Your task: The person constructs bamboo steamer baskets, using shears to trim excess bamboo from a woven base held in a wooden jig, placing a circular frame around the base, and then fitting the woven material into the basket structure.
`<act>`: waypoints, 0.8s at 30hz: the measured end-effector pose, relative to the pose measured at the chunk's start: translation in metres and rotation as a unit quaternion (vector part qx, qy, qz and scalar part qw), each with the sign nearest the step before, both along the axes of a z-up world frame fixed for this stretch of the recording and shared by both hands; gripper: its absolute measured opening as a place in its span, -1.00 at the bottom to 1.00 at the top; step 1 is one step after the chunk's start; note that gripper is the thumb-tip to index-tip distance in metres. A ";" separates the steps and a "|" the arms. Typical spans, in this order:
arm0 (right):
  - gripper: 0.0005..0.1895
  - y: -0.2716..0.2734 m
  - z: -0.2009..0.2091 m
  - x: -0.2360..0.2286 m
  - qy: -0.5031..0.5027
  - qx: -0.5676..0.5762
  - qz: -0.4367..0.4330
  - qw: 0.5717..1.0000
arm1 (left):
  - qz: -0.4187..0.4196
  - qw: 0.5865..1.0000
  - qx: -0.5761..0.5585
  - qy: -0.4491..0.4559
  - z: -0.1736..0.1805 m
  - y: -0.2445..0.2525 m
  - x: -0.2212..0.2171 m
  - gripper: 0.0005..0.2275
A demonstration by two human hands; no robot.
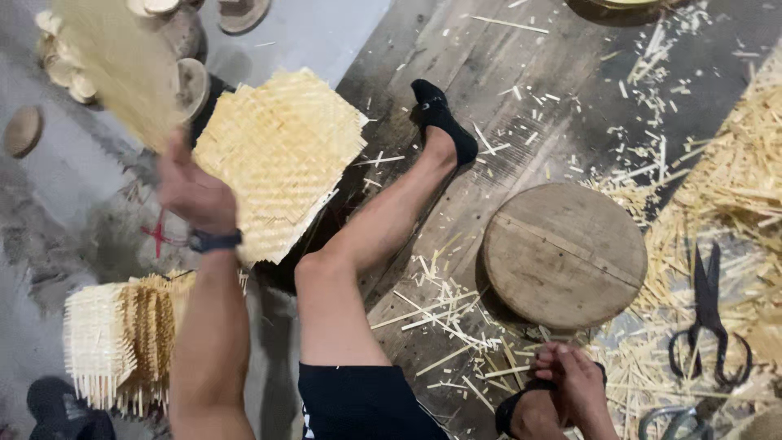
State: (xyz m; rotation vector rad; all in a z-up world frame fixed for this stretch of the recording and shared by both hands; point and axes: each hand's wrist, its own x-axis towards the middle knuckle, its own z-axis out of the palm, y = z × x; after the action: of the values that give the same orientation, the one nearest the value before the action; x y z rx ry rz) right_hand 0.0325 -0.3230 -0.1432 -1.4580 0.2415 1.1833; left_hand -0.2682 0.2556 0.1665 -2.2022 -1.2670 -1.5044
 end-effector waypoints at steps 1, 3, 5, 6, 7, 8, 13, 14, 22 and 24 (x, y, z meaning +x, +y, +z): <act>-0.62 0.000 0.000 0.000 0.000 -0.003 -0.009 1.000 | -0.061 0.997 0.009 0.053 0.003 -0.030 0.025 -0.77; -0.52 0.002 0.007 0.007 -0.124 -0.055 0.040 0.990 | -0.204 0.965 -0.015 0.163 -0.010 -0.077 0.074 -0.76; -0.41 0.003 0.028 0.024 -0.209 0.011 0.009 0.978 | -0.377 0.886 -0.061 0.264 -0.057 -0.123 0.128 -0.74; -0.39 0.008 0.039 0.033 -0.103 0.122 -0.072 0.984 | -0.455 0.836 -0.084 0.296 -0.084 -0.153 0.147 -0.73; -0.37 0.013 0.052 0.043 0.001 0.233 -0.151 0.961 | -0.522 0.784 -0.103 0.319 -0.109 -0.181 0.160 -0.71; -0.43 0.016 0.063 0.054 0.025 0.266 -0.183 0.946 | -0.577 0.736 -0.118 0.333 -0.131 -0.208 0.166 -0.70; -0.67 0.021 0.063 0.084 -0.177 -0.026 -0.120 0.977 | -0.641 0.637 -0.209 0.373 -0.193 -0.282 0.191 -0.69; -0.71 0.025 0.060 0.088 -0.203 -0.085 -0.071 0.973 | -0.647 0.631 -0.209 0.372 -0.195 -0.282 0.194 -0.69; -0.62 0.034 0.078 0.088 -0.176 -0.152 -0.049 0.971 | -0.251 0.701 -0.661 0.099 -0.280 -0.160 0.244 -0.42; -0.30 0.052 0.102 0.082 -0.465 -0.230 -0.043 0.854 | -0.303 0.590 -0.748 0.018 -0.304 -0.154 0.244 -0.61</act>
State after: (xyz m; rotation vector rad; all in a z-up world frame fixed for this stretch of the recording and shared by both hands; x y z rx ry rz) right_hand 0.1148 -0.2709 -0.0411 -2.2490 -0.0988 0.2335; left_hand -0.0237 0.1021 -0.1378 -3.8546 -2.4097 0.0293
